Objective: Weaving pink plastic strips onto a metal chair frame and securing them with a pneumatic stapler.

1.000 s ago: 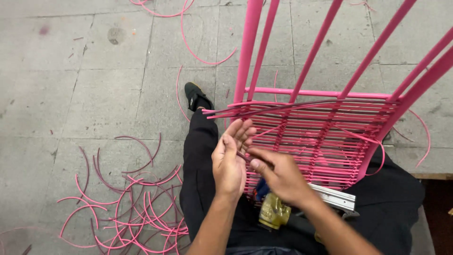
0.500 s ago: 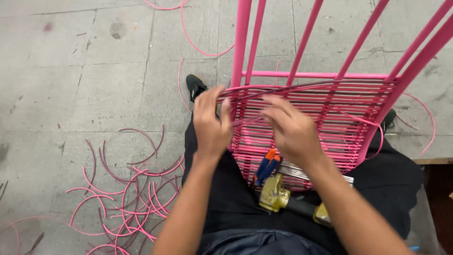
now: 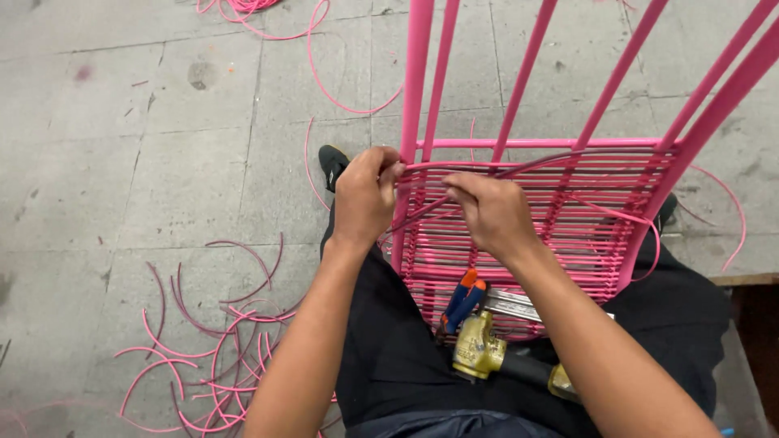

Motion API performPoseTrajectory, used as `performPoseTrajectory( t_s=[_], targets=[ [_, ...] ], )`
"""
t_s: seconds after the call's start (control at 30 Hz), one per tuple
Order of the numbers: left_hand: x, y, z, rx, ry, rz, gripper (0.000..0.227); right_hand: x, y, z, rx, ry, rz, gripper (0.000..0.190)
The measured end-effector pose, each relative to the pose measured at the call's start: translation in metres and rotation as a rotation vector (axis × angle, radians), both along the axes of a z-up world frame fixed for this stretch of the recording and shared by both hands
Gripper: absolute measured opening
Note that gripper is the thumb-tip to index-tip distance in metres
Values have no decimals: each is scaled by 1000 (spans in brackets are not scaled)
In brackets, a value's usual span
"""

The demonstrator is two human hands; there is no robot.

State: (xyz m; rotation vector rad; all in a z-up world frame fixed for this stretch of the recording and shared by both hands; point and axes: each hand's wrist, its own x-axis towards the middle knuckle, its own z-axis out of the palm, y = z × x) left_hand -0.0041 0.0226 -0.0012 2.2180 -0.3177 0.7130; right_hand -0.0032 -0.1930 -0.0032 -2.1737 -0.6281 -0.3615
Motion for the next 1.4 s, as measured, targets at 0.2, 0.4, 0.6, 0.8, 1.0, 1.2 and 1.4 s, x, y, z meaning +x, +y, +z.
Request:
performPoseTrajectory(
  t_s=[0.2,0.4,0.6,0.8,1.0,1.2,1.4],
  targets=[
    [-18,-4,39,87,-140,47,11,2,12,1,118,72,15,18],
    [-36,-6,15,101,17,-122,19,-1,21,7,120,-9,61,19],
    [-23,-4,29,137,-152,132,13,3,23,23,-46,-314,-132,14],
    [-2,4,4,93,-71,-18,21,18,21,10,-184,-374,-123,13],
    [-2,-4,5,49,-129,-3,24,20,13,17,-260,-409,32,17],
    [-3,-1,5,136,-144,26,23,31,12,25,-145,-311,102,10],
    [-12,4,0,231,-206,2,25,17,31,19,13,-284,45,12]
  ],
)
